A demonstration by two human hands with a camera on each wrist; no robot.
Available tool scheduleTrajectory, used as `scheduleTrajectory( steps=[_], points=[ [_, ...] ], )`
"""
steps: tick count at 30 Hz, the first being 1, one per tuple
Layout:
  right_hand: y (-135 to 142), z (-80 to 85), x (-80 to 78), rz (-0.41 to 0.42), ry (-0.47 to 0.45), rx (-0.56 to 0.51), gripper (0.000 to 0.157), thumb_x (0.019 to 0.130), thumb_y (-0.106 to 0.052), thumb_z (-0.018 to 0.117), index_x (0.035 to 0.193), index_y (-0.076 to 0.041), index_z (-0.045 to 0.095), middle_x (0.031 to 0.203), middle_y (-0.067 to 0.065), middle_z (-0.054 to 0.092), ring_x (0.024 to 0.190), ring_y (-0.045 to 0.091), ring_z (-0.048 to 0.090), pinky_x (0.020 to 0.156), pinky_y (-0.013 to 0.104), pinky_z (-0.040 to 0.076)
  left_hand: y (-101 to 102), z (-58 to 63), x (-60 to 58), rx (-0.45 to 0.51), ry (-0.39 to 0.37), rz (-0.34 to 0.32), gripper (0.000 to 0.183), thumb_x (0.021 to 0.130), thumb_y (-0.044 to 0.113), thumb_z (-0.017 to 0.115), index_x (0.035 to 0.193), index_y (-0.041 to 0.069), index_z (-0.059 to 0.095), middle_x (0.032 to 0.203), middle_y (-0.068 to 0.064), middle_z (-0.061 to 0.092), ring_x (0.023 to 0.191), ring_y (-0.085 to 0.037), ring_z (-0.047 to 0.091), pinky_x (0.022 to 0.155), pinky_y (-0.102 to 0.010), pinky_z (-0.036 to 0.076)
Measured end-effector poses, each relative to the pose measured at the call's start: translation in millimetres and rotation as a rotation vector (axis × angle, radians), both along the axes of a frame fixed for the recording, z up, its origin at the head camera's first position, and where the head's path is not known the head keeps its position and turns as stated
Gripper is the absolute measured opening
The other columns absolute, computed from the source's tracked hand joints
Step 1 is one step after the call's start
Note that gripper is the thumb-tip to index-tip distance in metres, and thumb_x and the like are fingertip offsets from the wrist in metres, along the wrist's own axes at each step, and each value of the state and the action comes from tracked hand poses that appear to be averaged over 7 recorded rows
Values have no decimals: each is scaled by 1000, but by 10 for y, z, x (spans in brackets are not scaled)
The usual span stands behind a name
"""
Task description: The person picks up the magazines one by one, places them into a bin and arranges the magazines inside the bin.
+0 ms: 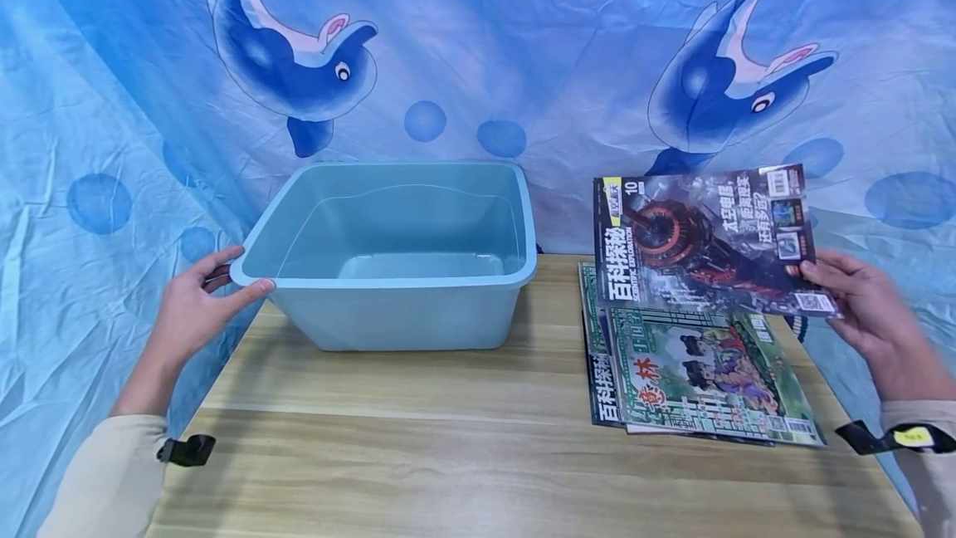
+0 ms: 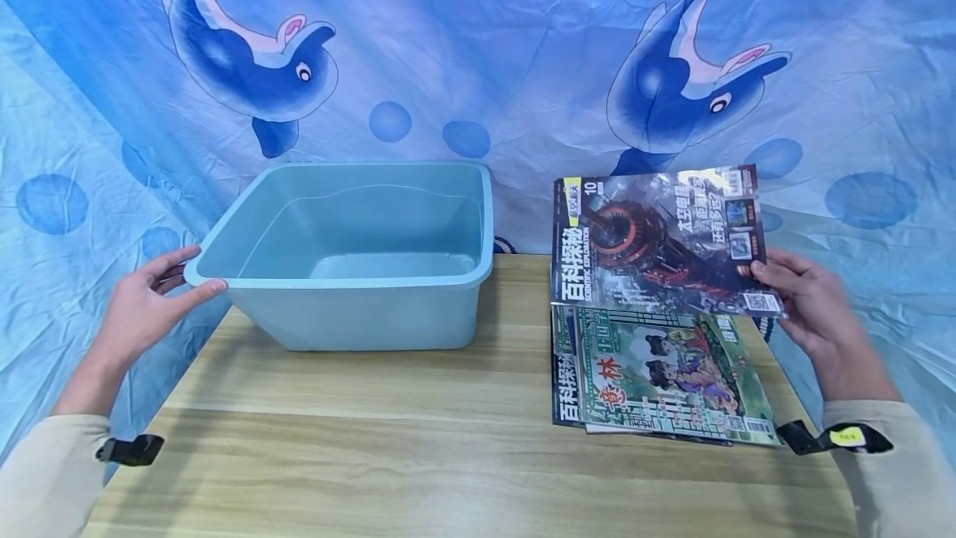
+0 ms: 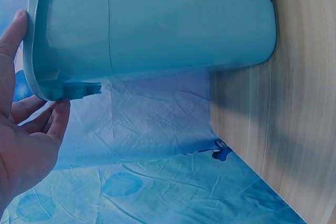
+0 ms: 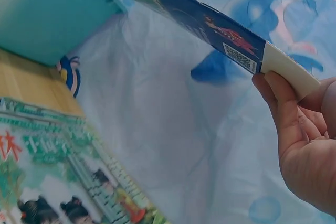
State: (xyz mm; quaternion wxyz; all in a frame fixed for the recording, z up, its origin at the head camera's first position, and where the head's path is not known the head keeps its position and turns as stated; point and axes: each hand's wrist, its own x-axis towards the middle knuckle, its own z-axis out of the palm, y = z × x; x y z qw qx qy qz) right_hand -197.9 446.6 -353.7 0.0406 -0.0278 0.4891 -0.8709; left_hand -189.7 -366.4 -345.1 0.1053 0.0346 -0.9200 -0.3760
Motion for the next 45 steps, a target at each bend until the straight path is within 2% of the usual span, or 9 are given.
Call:
scheduleTrajectory(
  steps=[3, 4, 9, 10, 11, 19, 31, 40, 45],
  points=[
    [-66, 144, -28, -15, 2, 10, 32, 106, 3, 47, 118, -8, 74, 103, 15, 76, 90, 26, 77, 72, 33, 61, -4, 1, -1, 5, 7, -3, 87, 94, 46, 74, 161, 10, 32, 152, -31, 44, 135, -51, 45, 67, -5, 41],
    [-86, 183, -40, -15, 11, 16, 32, 106, 3, 46, 119, -8, 74, 103, 14, 76, 85, 23, 77, 64, 27, 60, -3, 3, -2, 5, 9, -3, 87, 94, 46, 74, 161, 10, 32, 152, -31, 44, 135, -52, 45, 67, -5, 41],
    [-256, 388, -105, -38, 22, 48, 30, 104, 3, 51, 120, -9, 73, 103, 12, 77, 85, 21, 77, 63, 24, 59, 4, 17, -8, 8, 11, -6, 87, 94, 46, 74, 161, 9, 32, 153, -31, 43, 136, -52, 44, 67, -4, 41],
    [-297, 428, -121, -41, 18, 50, 30, 104, 3, 52, 120, -10, 74, 103, 12, 77, 86, 20, 77, 64, 24, 59, 5, 19, -9, 7, 11, -7, 88, 94, 46, 74, 161, 9, 32, 153, -31, 43, 136, -52, 44, 67, -4, 41],
    [-344, 470, -138, -47, 10, 46, 29, 103, 3, 54, 120, -10, 73, 104, 12, 77, 92, 22, 76, 72, 27, 60, 5, 21, -10, 7, 9, -7, 88, 94, 46, 74, 161, 9, 32, 153, -31, 42, 136, -52, 44, 67, -4, 40],
    [-705, 717, -290, -31, -11, 44, 27, 101, 5, 56, 115, -8, 75, 103, 12, 76, 91, 24, 77, 77, 32, 61, 7, 27, -6, 8, 7, -8, 87, 94, 46, 73, 161, 9, 31, 154, -32, 41, 137, -53, 43, 67, -4, 40],
    [-1367, 876, -506, -33, 87, 133, 19, 97, 5, 64, 109, -6, 73, 100, 7, 76, 84, 15, 75, 70, 25, 59, 0, 27, 8, 20, -5, -18, 87, 95, 46, 72, 162, 9, 30, 158, -31, 35, 138, -54, 41, 67, -4, 39],
    [-1838, 948, -680, -44, 58, 172, 20, 92, 7, 70, 105, -8, 73, 93, 5, 75, 78, 12, 73, 61, 16, 52, -20, 10, 3, 3, -16, -10, 88, 94, 47, 72, 162, 10, 29, 159, -30, 34, 139, -53, 41, 68, -8, 40],
    [-2052, 950, -775, -13, 60, 150, 18, 94, 9, 66, 103, -6, 71, 91, 6, 75, 80, 13, 74, 68, 17, 55, -17, 7, -3, 1, -19, -7, 89, 94, 48, 72, 162, 10, 29, 157, -31, 36, 139, -53, 41, 68, -9, 41]
  ],
)
